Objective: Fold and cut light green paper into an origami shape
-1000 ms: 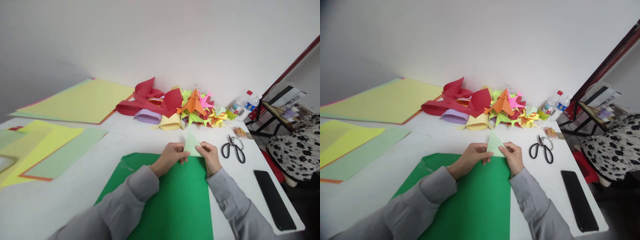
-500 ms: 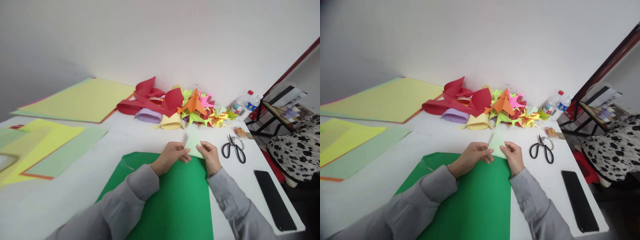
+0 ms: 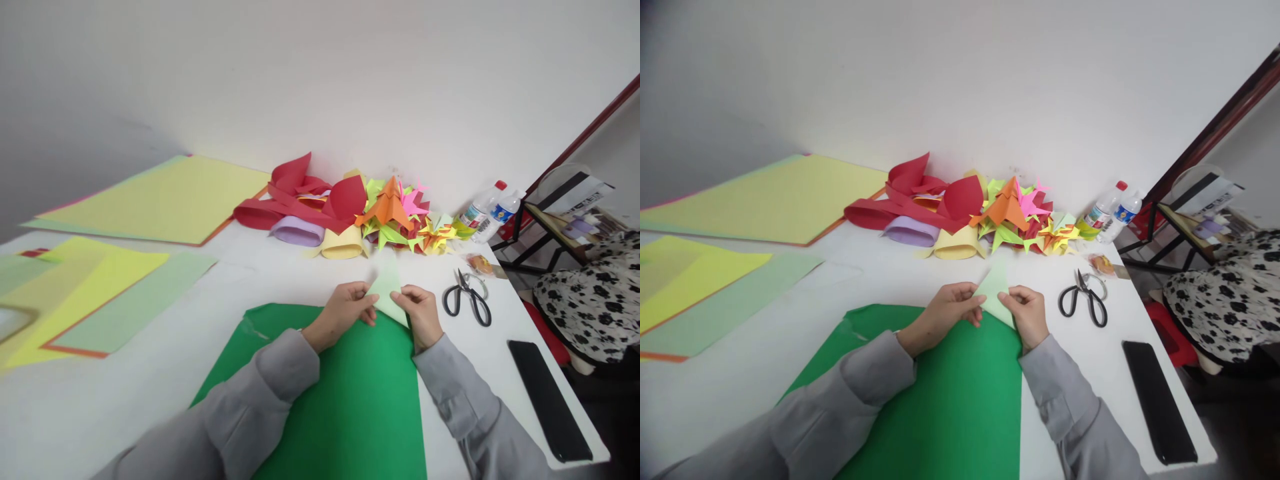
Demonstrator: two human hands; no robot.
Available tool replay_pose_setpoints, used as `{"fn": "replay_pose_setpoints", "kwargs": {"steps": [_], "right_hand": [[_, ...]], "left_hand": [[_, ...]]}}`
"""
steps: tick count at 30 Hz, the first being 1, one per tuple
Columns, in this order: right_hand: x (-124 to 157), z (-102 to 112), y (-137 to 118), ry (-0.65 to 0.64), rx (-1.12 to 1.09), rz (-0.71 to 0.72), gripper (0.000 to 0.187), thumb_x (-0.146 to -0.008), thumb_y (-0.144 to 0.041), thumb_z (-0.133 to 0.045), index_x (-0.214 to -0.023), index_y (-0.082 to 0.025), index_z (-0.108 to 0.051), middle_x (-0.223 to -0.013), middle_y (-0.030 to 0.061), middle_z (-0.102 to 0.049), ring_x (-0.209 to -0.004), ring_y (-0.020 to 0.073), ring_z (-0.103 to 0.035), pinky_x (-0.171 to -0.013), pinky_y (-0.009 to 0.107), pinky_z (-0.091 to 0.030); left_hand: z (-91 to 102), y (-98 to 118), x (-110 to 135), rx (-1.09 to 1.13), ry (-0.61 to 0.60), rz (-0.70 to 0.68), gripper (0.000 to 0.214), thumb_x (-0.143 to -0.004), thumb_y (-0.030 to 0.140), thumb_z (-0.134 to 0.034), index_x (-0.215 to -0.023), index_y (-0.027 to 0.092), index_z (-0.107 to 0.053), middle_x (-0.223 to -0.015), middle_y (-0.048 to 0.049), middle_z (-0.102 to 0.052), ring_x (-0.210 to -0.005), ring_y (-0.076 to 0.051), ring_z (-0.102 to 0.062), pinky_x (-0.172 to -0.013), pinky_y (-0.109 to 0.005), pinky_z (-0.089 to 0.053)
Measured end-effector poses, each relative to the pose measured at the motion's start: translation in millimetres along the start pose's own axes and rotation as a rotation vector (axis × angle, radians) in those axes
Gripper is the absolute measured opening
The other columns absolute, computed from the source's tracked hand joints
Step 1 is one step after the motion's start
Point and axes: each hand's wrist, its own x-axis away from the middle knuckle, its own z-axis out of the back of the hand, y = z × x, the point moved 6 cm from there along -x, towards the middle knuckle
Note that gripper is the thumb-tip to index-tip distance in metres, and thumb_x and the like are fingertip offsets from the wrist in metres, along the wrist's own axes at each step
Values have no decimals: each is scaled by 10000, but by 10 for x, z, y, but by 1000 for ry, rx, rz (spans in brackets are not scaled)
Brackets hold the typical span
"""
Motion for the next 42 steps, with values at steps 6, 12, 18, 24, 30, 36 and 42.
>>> {"fn": "replay_pose_setpoints", "kwargs": {"steps": [6,12,18,24,30,36,42], "right_hand": [[-11,14,-16,39,-58,-1,181,-546,-327,-817,-584,-197,-696,-596,-12,-677,-555,147,-561,-606,302,-461],[-18,11,16,27,-123,-19,156,-560,-293,-816,-587,-197,-696,-596,-24,-659,-571,135,-540,-582,277,-429],[-18,17,18,33,-177,-35,136,-562,-264,-814,-581,-198,-697,-600,-29,-662,-586,128,-537,-591,269,-426],[-15,12,12,57,-218,-112,173,-496,-264,-831,-549,-192,-682,-583,-29,-667,-573,136,-558,-623,289,-446],[-12,7,12,62,-239,-118,198,-476,-276,-845,-552,-191,-683,-597,-20,-684,-586,148,-578,-633,298,-454],[-12,5,15,47,-225,-77,182,-503,-259,-836,-544,-191,-673,-578,-30,-657,-581,131,-547,-626,283,-428],[-4,-20,17,-19,-177,-31,154,-540,-244,-825,-553,-188,-682,-572,-40,-629,-565,110,-506,-603,263,-394]], "left_hand": [[3,29,9,36,21,-14,348,-594,399,-791,-695,138,-585,-504,10,-618,-448,-121,-586,-475,-250,-514],[-46,94,58,1,-5,-17,344,-560,364,-815,-727,113,-648,-544,-6,-637,-503,-131,-599,-490,-250,-514],[-31,74,56,29,3,8,336,-605,413,-789,-646,117,-635,-525,-24,-646,-482,-128,-601,-504,-249,-515],[-32,32,49,47,-36,34,314,-642,400,-771,-648,106,-663,-566,-62,-690,-483,-129,-613,-515,-244,-519],[-24,-5,40,38,-25,59,306,-661,394,-762,-687,104,-667,-558,-61,-689,-496,-148,-631,-517,-263,-534],[-88,33,73,30,-38,77,337,-628,398,-786,-655,105,-623,-533,-55,-669,-517,-162,-644,-511,-269,-537],[-95,38,80,46,-42,77,345,-637,400,-772,-740,88,-668,-527,-43,-668,-505,-156,-643,-500,-255,-534]]}}
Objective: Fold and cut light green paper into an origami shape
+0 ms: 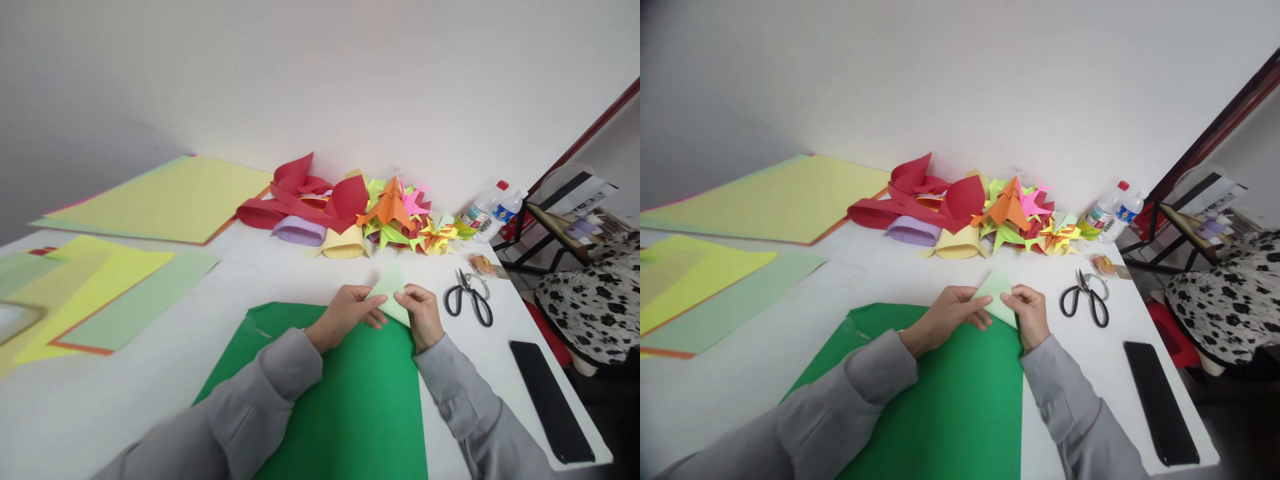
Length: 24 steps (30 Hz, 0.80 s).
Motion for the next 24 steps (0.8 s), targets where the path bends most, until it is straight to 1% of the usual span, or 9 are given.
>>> {"fn": "replay_pose_setpoints", "kwargs": {"steps": [4,11,16,21,24], "right_hand": [[16,-24,-1,-40,35,19,139,-575,-244,-812,-561,-189,-685,-569,-41,-624,-554,104,-493,-580,255,-379],[26,-23,-3,-47,73,21,143,-585,-269,-818,-595,-189,-699,-575,-27,-648,-540,109,-497,-554,255,-384],[16,-8,18,-50,81,21,163,-612,-292,-810,-588,-186,-689,-558,-31,-626,-531,104,-479,-553,255,-371],[10,15,24,-14,59,47,193,-595,-300,-820,-566,-181,-671,-549,-38,-588,-534,101,-456,-569,261,-358],[11,16,23,3,16,53,197,-597,-304,-820,-572,-184,-666,-555,-40,-567,-557,109,-455,-598,271,-370]], "left_hand": [[18,-5,2,-22,11,-1,324,-660,389,-754,-730,81,-682,-531,-66,-684,-479,-153,-638,-499,-250,-529],[27,3,11,-22,16,7,315,-650,386,-754,-700,83,-682,-505,-69,-678,-447,-147,-624,-479,-240,-519],[28,11,12,-44,15,4,309,-649,386,-754,-676,88,-676,-497,-64,-674,-436,-144,-618,-471,-238,-518],[13,-3,20,-12,41,13,337,-629,406,-777,-673,96,-652,-489,-57,-667,-447,-149,-626,-477,-242,-523],[-16,-24,14,20,20,16,355,-615,412,-793,-689,98,-645,-487,-46,-658,-489,-164,-647,-477,-244,-528]]}}
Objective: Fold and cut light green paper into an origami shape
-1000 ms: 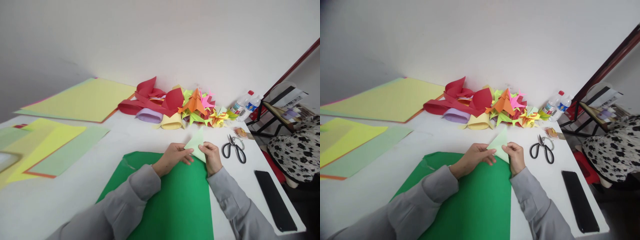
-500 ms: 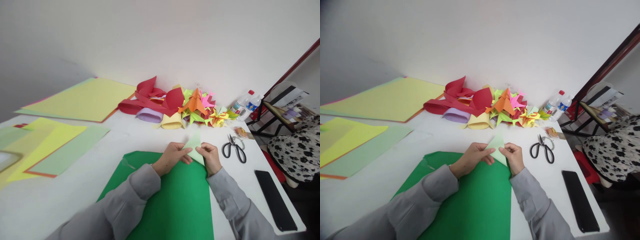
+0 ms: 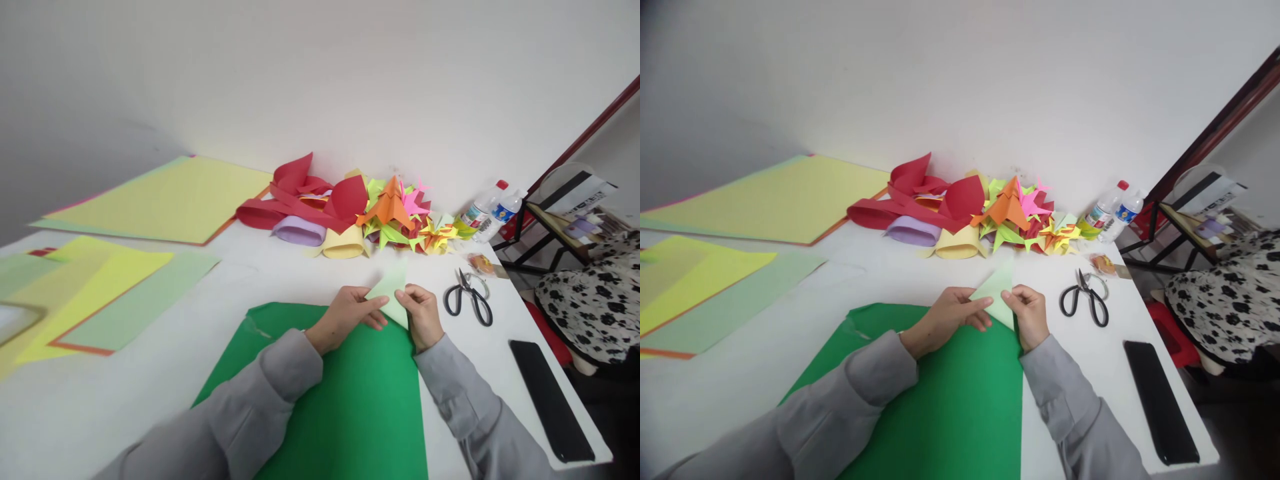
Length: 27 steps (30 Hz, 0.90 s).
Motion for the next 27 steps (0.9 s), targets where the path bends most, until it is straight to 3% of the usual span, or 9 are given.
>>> {"fn": "replay_pose_setpoints", "kwargs": {"steps": [8,11,15,27], "right_hand": [[6,-20,7,3,-27,-45,239,-582,-326,-823,-547,-189,-630,-542,-43,-531,-564,118,-442,-610,275,-383],[7,-16,-6,4,-12,-35,242,-586,-328,-819,-538,-189,-626,-551,-40,-535,-580,122,-454,-627,277,-390],[11,-53,-23,-68,14,-32,228,-606,-329,-809,-545,-187,-642,-575,-34,-563,-578,117,-465,-613,272,-385],[36,-122,-18,-293,160,-163,298,-573,-392,-818,-532,-177,-616,-477,-39,-542,-424,91,-420,-424,228,-287]], "left_hand": [[5,-26,-20,-71,3,-13,348,-680,425,-741,-586,117,-608,-494,-73,-675,-440,-160,-629,-472,-265,-541],[-14,-15,3,-85,-15,-25,332,-662,413,-757,-647,104,-635,-514,-79,-683,-477,-179,-648,-478,-274,-546],[-50,11,29,-114,-80,-33,349,-629,387,-782,-771,90,-666,-533,-58,-676,-538,-198,-671,-490,-278,-551],[-127,-7,79,-275,-342,53,384,-722,487,-674,-683,107,-640,-533,-62,-667,-439,-159,-629,-399,-216,-481]]}}
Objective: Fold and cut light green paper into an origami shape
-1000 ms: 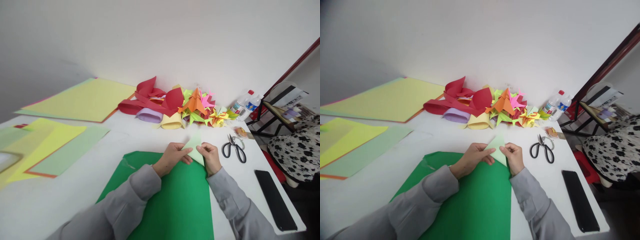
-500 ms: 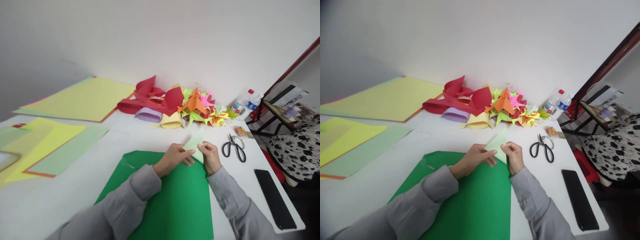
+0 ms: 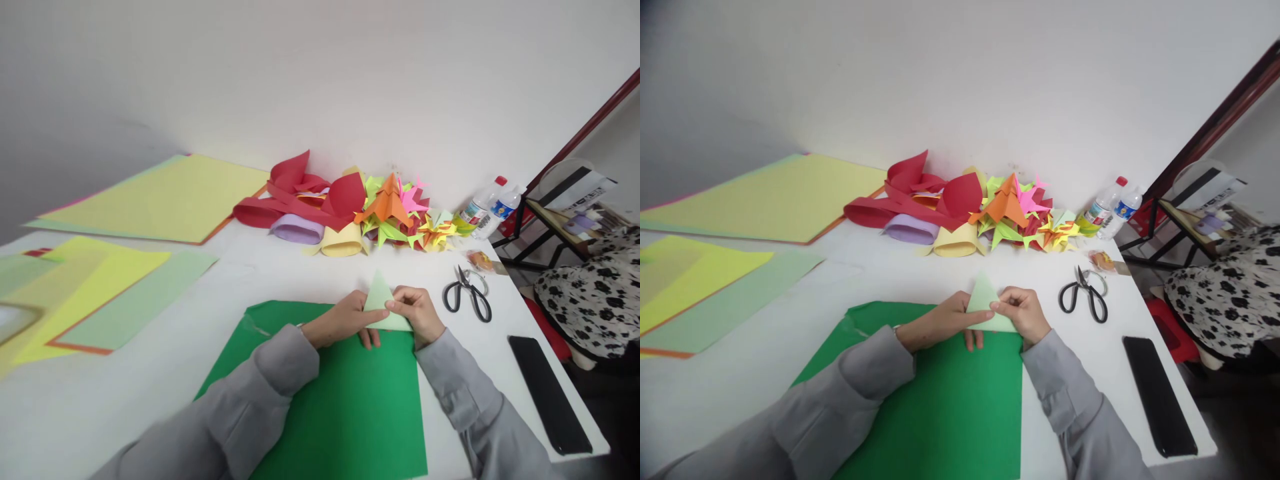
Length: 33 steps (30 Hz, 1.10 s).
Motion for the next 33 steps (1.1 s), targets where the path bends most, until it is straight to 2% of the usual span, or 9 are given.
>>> {"fn": "replay_pose_setpoints", "kwargs": {"steps": [3,6,10,12,15,17,21,28,33], "right_hand": [[7,-15,-24,8,39,0,315,-556,-416,-822,-521,-177,-619,-453,-43,-529,-403,87,-401,-410,227,-276],[11,19,-56,74,43,47,285,-578,-412,-818,-557,-171,-667,-498,-32,-566,-446,87,-429,-446,227,-319],[11,81,-59,140,-118,73,355,-669,-520,-734,-789,-186,-744,-685,24,-665,-597,144,-565,-538,250,-428],[12,90,-46,173,-187,78,405,-608,-520,-776,-847,-196,-738,-744,28,-679,-597,148,-582,-529,250,-441],[20,0,-8,155,-208,69,434,-507,-365,-870,-880,-207,-714,-741,7,-688,-570,132,-587,-549,249,-462],[37,-82,17,140,-195,72,414,-506,-283,-876,-876,-209,-705,-710,-9,-689,-615,139,-604,-597,254,-482],[77,-153,78,172,-182,51,316,-557,-288,-852,-818,-184,-710,-728,9,-711,-645,157,-622,-608,277,-494],[71,-48,124,278,-148,59,272,-576,-356,-839,-722,-159,-721,-624,8,-682,-575,158,-592,-539,279,-457],[64,-45,97,274,-212,64,240,-582,-344,-836,-656,-165,-695,-554,-11,-644,-519,136,-549,-540,280,-447]], "left_hand": [[-17,23,17,-28,-16,4,383,-751,486,-643,-664,113,-644,-541,-61,-675,-386,-136,-594,-345,-194,-424],[-12,33,22,-31,32,5,383,-762,477,-634,-616,123,-631,-462,-41,-635,-361,-133,-576,-343,-194,-427],[72,40,6,20,213,-55,386,-761,471,-627,-617,113,-637,-486,-59,-649,-376,-147,-588,-382,-229,-476],[140,54,11,58,337,-113,368,-756,460,-632,-672,102,-657,-534,-68,-675,-410,-160,-612,-415,-250,-504],[178,75,30,125,447,-182,353,-731,443,-663,-788,96,-681,-623,-66,-711,-521,-195,-666,-499,-294,-557],[149,78,36,178,452,-201,375,-701,445,-694,-837,96,-691,-714,-69,-736,-613,-217,-690,-561,-324,-583],[64,53,38,290,427,-185,431,-662,462,-731,-890,98,-700,-864,-78,-753,-762,-251,-704,-647,-353,-598],[53,31,29,351,383,-146,466,-669,481,-736,-903,81,-694,-809,-95,-750,-713,-242,-711,-678,-371,-598],[72,21,21,351,381,-149,456,-676,476,-739,-878,69,-690,-760,-110,-744,-695,-241,-712,-674,-365,-600]]}}
